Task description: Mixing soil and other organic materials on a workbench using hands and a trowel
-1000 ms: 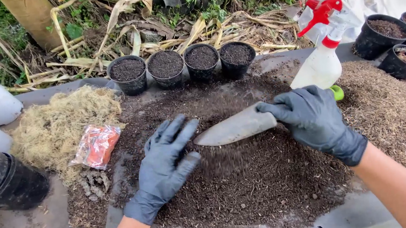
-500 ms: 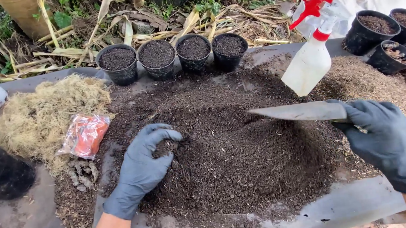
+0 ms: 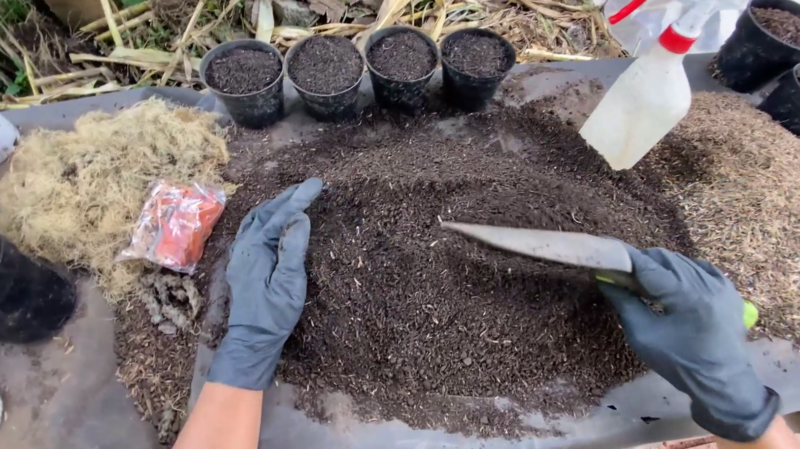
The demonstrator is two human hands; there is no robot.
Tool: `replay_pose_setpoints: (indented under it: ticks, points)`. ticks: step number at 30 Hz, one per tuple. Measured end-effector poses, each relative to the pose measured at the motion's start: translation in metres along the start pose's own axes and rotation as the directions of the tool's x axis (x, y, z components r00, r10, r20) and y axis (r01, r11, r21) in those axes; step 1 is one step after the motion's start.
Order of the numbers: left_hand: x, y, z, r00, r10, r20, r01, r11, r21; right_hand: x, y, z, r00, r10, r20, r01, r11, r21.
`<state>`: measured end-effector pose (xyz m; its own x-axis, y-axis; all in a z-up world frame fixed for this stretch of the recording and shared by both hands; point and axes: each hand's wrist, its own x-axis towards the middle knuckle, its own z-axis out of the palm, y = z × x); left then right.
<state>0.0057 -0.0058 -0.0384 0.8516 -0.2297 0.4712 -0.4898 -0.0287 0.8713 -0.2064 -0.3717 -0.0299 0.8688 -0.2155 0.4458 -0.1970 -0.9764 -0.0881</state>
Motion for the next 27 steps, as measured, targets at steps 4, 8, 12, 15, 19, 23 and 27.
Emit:
replay_pose_setpoints:
  ticks: [4, 8, 12, 15, 19, 23, 27]
  points:
    - [-0.002, -0.028, -0.006, 0.995, -0.103, 0.005, 0.103, 0.984, -0.145, -0.034, 0.002, -0.018, 0.981, -0.192, -0.023, 0.194, 0.978, 0.082]
    - [-0.007, -0.043, -0.002, 0.987, -0.158, -0.033, 0.145, 0.959, -0.242, -0.078, -0.016, -0.016, 0.979, -0.182, -0.096, 0.191, 0.978, 0.089]
    - [-0.004, -0.028, -0.006, 0.997, -0.006, 0.081, -0.027, 0.916, 0.4, -0.093, -0.011, 0.015, 0.918, -0.394, 0.041, 0.396, 0.909, -0.128]
    - [-0.005, -0.01, -0.002, 1.0, 0.01, 0.03, -0.014, 0.992, 0.129, -0.061, -0.048, 0.013, 0.908, -0.402, -0.12, 0.385, 0.912, -0.14]
    - [-0.007, -0.012, -0.002, 0.999, 0.05, -0.005, -0.049, 0.991, 0.123, -0.026, -0.034, 0.043, 0.89, -0.417, -0.186, 0.377, 0.901, -0.214]
    - [-0.007, -0.011, -0.001, 0.999, 0.049, 0.002, -0.048, 0.979, 0.197, 0.003, -0.044, 0.017, 0.982, -0.089, -0.165, 0.095, 0.995, 0.027]
    - [-0.006, 0.006, -0.001, 0.997, -0.064, -0.036, 0.065, 0.997, 0.028, 0.0, -0.007, 0.008, 0.973, 0.103, -0.204, -0.052, 0.969, 0.241]
